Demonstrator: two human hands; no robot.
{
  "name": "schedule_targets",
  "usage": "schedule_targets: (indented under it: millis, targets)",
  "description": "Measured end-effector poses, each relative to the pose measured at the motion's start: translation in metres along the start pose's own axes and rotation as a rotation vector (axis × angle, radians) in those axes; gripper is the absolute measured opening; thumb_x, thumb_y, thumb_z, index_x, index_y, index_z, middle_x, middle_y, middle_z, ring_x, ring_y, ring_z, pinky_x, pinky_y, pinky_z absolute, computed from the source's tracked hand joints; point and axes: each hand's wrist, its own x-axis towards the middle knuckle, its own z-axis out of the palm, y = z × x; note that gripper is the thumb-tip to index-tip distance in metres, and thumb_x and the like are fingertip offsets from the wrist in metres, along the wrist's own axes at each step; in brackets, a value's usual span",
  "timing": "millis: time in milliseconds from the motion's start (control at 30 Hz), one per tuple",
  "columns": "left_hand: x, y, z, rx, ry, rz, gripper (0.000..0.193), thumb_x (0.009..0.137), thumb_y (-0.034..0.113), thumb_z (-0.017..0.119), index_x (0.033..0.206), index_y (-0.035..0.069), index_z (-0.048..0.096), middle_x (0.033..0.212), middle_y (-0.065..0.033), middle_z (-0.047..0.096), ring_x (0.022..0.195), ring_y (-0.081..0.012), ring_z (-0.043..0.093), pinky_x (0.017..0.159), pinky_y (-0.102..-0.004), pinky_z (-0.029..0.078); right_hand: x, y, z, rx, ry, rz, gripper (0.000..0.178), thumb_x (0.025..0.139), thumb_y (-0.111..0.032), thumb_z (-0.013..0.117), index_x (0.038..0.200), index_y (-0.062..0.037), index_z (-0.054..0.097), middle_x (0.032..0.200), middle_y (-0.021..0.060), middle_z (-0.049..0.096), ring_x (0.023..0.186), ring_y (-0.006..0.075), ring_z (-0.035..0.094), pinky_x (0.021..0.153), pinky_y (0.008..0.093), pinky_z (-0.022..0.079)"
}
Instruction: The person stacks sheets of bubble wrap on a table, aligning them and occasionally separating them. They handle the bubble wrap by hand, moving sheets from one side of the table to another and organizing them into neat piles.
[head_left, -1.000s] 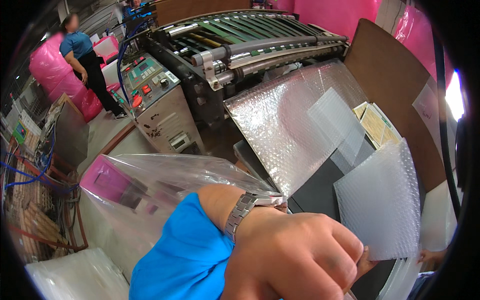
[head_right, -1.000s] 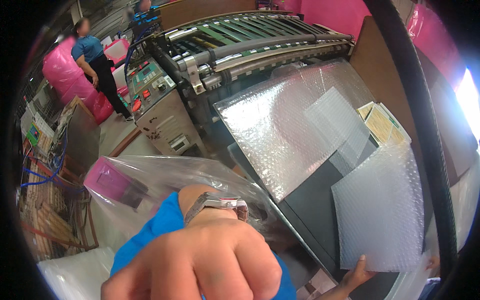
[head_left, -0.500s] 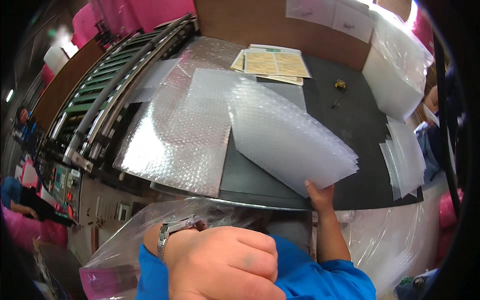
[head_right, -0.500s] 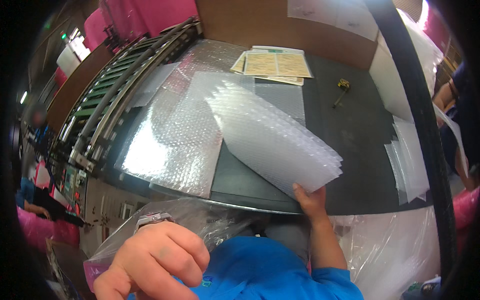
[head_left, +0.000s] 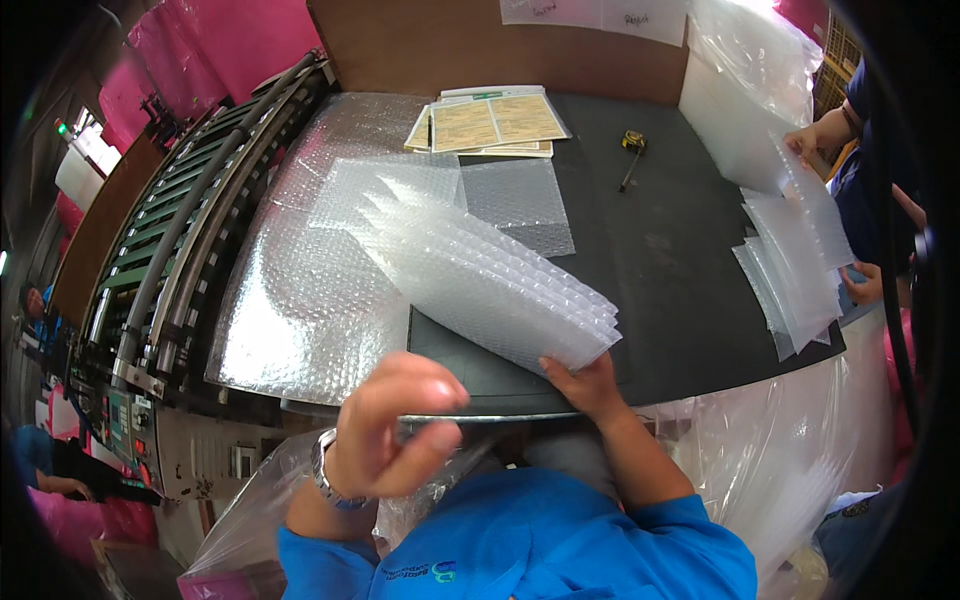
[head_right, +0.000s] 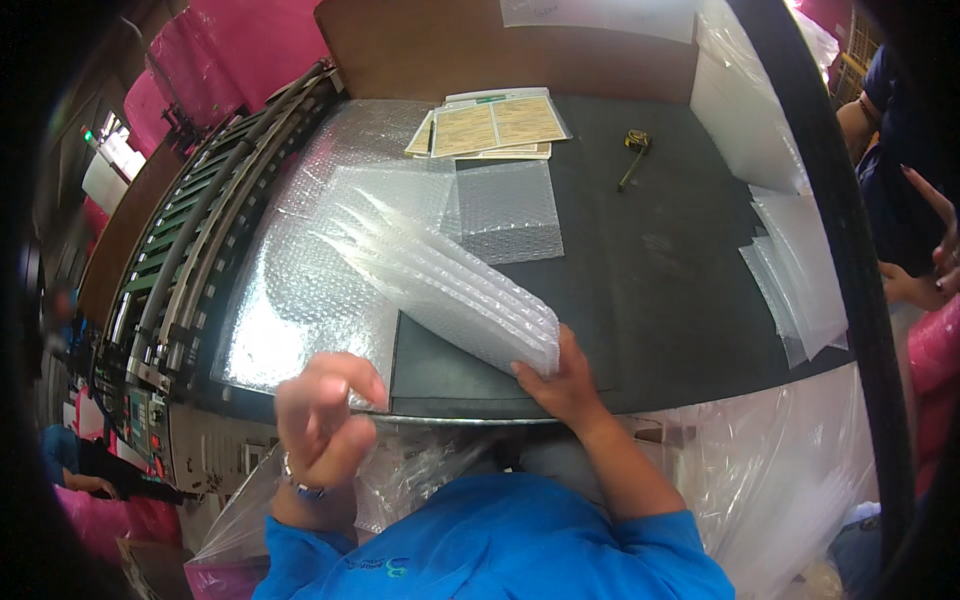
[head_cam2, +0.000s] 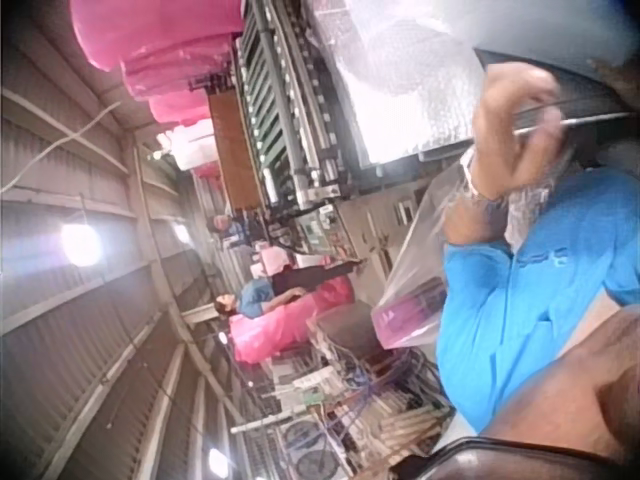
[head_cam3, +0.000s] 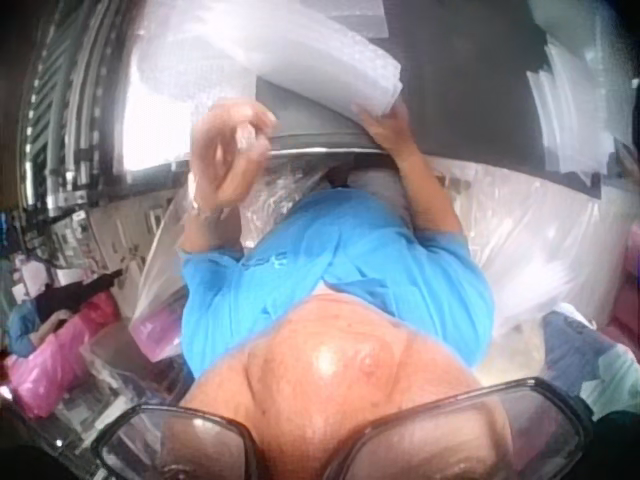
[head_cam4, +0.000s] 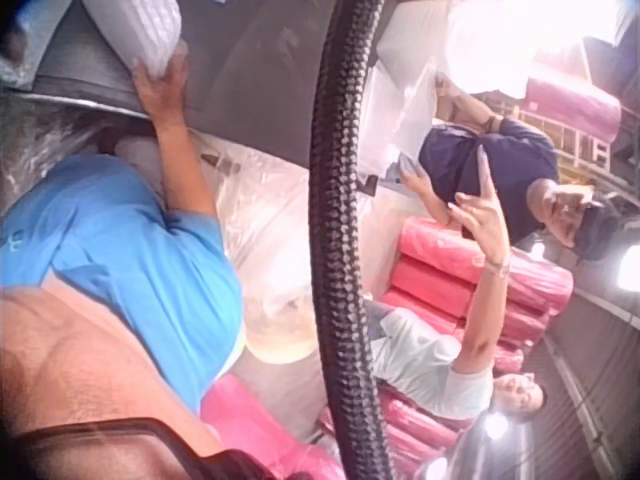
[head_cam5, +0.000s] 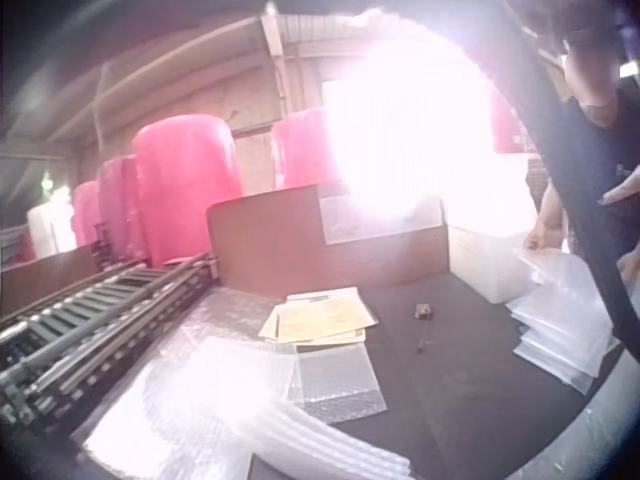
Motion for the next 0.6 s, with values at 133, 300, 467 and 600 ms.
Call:
schedule_targets:
  millis: [133, 300, 467, 600]
  targets:
    - [-0.027, -0.044, -0.026, 0.404, 0.125, -0.226, 0.027, 0.077, 0.006, 0.054, 0.103, 0.000, 0.050, 0.098, -0.0143, 0.054, 0.090, -0.0250, 0.052, 0.078, -0.0334, 0.041, -0.001, 0.007, -0.002, -0.084, -0.007, -0.099, 0.051, 0.072, -0.006, 0.067, 0.115, -0.0030, 0.039, 0.103, 0.0145, 0.055, 0.094, 0.0200, 0.055, 0.079, 0.0320, 0.044]
    - [-0.060, -0.100, -0.042, 0.965, 0.113, -0.396, 0.032, 0.078, 0.018, 0.055, 0.108, 0.007, 0.052, 0.114, -0.0179, 0.048, 0.111, -0.0328, 0.041, 0.095, -0.0436, 0.027, -0.003, 0.018, 0.002, -0.018, -0.020, -0.060, 0.048, 0.074, -0.008, 0.065, 0.114, -0.0032, 0.040, 0.100, 0.0137, 0.057, 0.094, 0.0199, 0.056, 0.077, 0.0313, 0.045]
    - [-0.083, -0.132, -0.024, 1.356, -0.298, -0.565, 0.037, 0.079, 0.035, 0.053, 0.111, 0.017, 0.052, 0.123, -0.0081, 0.046, 0.122, -0.0304, 0.033, 0.099, -0.0584, 0.014, 0.002, 0.003, 0.003, 0.036, 0.020, -0.041, 0.043, 0.077, -0.009, 0.063, 0.113, -0.0031, 0.040, 0.099, 0.0133, 0.057, 0.093, 0.0187, 0.055, 0.077, 0.0303, 0.044]
    - [-0.084, -0.133, -0.022, 1.347, -0.275, -0.527, 0.037, 0.078, 0.034, 0.054, 0.109, 0.015, 0.053, 0.121, -0.0068, 0.048, 0.120, -0.0296, 0.035, 0.099, -0.0574, 0.015, -0.001, 0.009, 0.002, 0.033, 0.007, -0.019, 0.041, 0.077, -0.009, 0.063, 0.110, -0.0022, 0.041, 0.100, 0.0127, 0.057, 0.092, 0.0185, 0.055, 0.077, 0.0298, 0.044]
